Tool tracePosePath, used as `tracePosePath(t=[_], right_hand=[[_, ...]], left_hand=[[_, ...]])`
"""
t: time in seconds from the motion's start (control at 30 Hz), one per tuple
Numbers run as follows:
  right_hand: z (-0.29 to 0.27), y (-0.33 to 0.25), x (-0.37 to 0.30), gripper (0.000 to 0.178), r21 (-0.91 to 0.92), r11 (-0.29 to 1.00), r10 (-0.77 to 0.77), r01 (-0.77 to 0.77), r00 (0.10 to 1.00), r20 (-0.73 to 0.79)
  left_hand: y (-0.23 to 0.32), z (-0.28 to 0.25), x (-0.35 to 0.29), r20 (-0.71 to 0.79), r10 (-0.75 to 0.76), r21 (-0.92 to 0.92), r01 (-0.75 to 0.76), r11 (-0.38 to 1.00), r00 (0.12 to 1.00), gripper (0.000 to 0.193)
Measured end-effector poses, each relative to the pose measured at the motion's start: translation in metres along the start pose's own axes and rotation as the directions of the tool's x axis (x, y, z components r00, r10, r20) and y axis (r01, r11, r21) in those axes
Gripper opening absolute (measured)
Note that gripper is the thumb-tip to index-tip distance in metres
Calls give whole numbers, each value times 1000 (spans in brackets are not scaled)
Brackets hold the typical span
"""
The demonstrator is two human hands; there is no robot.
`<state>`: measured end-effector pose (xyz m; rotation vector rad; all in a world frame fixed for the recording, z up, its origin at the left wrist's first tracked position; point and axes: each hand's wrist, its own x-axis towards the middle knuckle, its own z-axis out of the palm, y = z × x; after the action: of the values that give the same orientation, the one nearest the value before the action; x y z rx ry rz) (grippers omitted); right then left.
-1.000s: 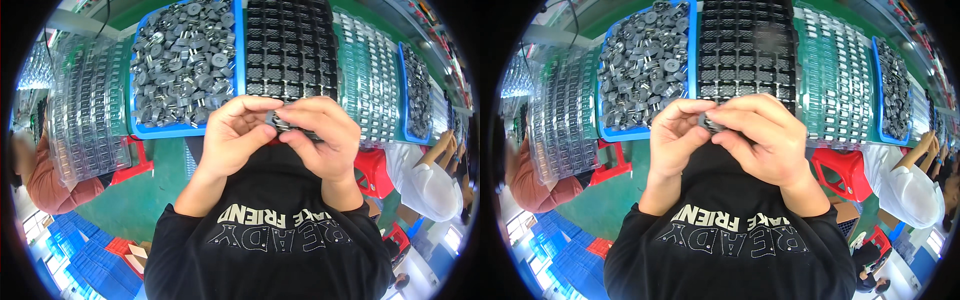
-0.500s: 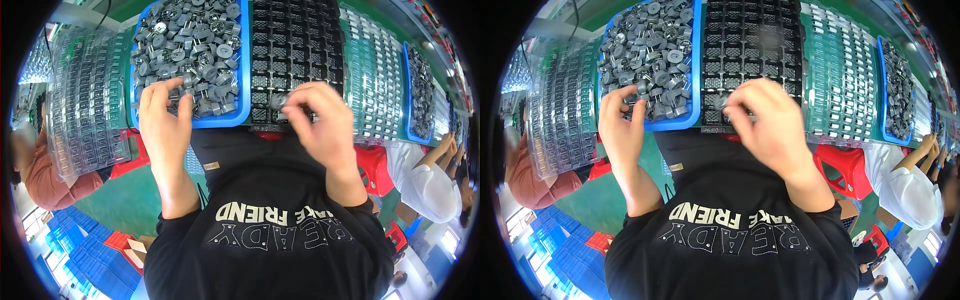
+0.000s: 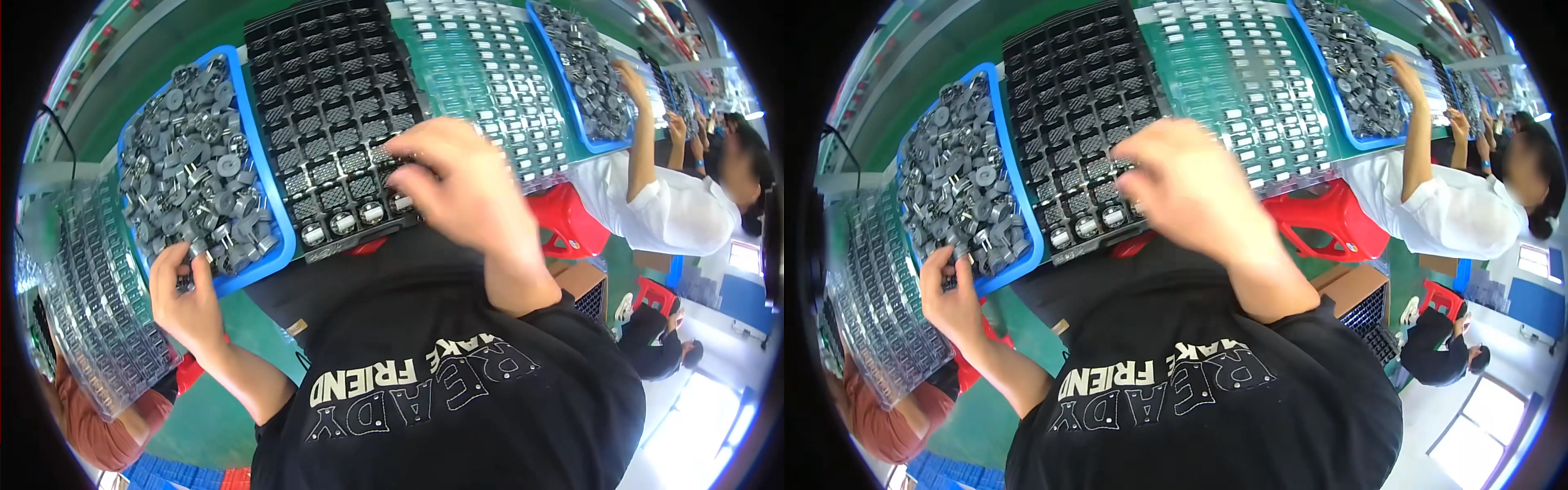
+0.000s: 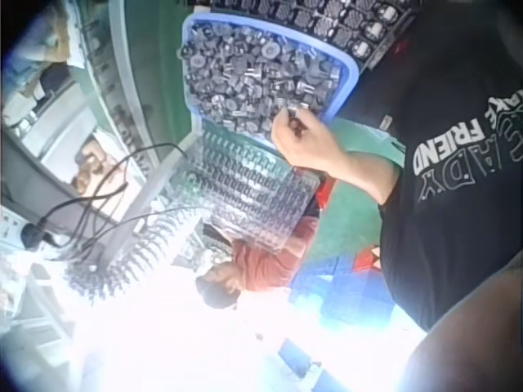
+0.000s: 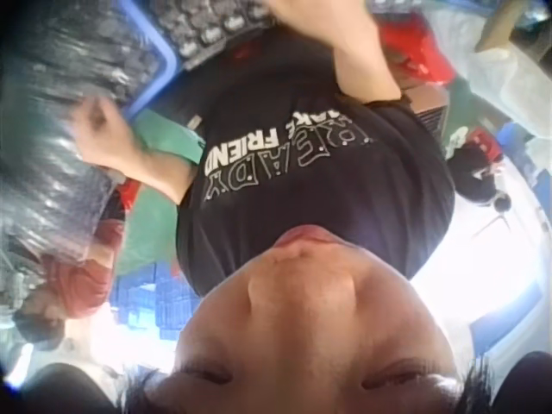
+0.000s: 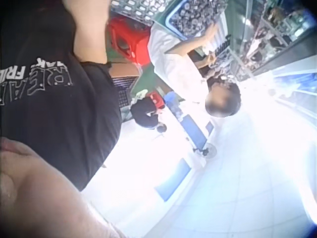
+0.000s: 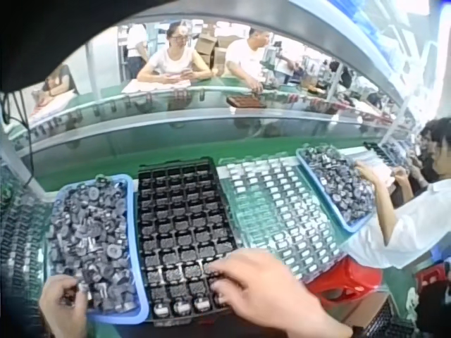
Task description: Assembling and sorting small electronic motor components into black plastic trays on a factory production line.
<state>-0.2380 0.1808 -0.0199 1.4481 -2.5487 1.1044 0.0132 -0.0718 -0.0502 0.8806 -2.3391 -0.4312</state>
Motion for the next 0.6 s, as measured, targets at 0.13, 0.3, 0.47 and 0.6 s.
tracePosePath(t=[0.13,0.3,0.47,0.6], right_hand=[[-36,84,-11,27,-238,882,350,-407,903,-249],[-30,114,3,25,-141,819,544,-557,830,-121],[-33,128,-3,20,-138,857,483,-497,867,-123],[-41,142,-14,13,-104,920,375,-378,926,-44]], left_hand=[[-11,-2,4,-1,-91,-70,90,993,996,24],[-6,-13,4,-33,-200,-150,193,970,979,24],[11,3,15,31,-84,-139,88,986,996,23],[29,-2,21,-3,-108,-74,108,991,994,21]])
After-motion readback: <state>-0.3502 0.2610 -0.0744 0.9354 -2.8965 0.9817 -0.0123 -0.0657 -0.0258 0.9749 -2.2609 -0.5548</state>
